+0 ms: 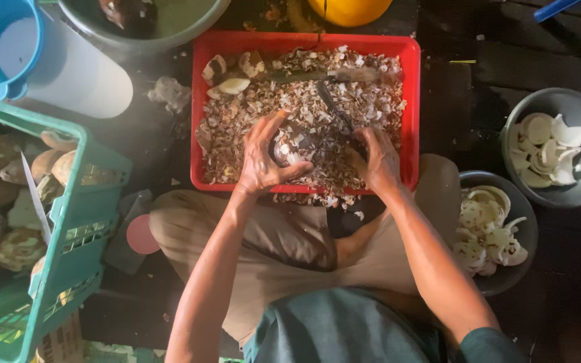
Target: The person sits cross-legged and uses a knife to peel the skin off several round root vegetables. The peels fall into a red tray, and the peeled vegetables are placed into a metal bowl.
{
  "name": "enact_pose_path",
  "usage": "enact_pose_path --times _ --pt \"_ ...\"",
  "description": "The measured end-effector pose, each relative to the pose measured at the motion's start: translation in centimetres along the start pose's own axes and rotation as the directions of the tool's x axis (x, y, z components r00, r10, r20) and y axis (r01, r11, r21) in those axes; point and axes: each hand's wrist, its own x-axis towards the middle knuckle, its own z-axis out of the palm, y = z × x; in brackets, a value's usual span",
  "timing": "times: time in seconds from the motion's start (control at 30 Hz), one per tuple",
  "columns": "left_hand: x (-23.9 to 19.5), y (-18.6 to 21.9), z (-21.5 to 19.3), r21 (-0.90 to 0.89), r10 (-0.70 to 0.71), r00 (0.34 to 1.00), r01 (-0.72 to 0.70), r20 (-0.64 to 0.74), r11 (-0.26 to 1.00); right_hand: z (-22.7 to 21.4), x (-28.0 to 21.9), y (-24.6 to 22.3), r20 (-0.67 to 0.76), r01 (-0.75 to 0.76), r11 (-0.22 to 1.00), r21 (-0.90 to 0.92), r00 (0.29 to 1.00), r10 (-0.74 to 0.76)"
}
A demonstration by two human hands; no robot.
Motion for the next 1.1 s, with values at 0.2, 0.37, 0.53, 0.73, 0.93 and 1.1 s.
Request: enact_pose_path --times 0.2,0.37,0.53,0.73,0.93,1.1 --pt "0.2 0.0 0.5 -0.050 0.044 0.999 -0.045 -0.010 0.998 0.0 0.6 1.5 -0.026 0.065 0.997 0.040 0.998 -0.064" --pt "1.2 -1.3 -0.8 -0.140 0.130 0.990 -0.120 0.061 0.983 -0.1 0.8 3.0 0.233 -0.434 0.883 0.177 0.890 0.391" --pt "1.0 -0.3 -0.5 -0.167 -0.053 0.994 0.068 0.093 0.984 -0.4 0.8 1.8 0.132 -0.160 0.930 0.331 0.984 0.123" --pt "0.5 1.9 1.3 -0.117 -0.070 0.996 0.063 -0.055 0.991 -1.0 0.8 -4.6 0.191 -0.095 0.932 0.349 0.981 0.029" --pt "0.2 2.8 0.6 -0.207 -0.095 0.993 0.080 -0.067 0.975 -1.9 3.3 -8.9 0.005 0.293 0.937 0.192 0.954 -0.299" --pt "-0.1 2.0 1.4 -0.156 -0.152 0.987 0.142 -0.053 0.978 -0.8 3.8 -10.2 -0.112 0.322 0.927 0.191 0.946 -0.305"
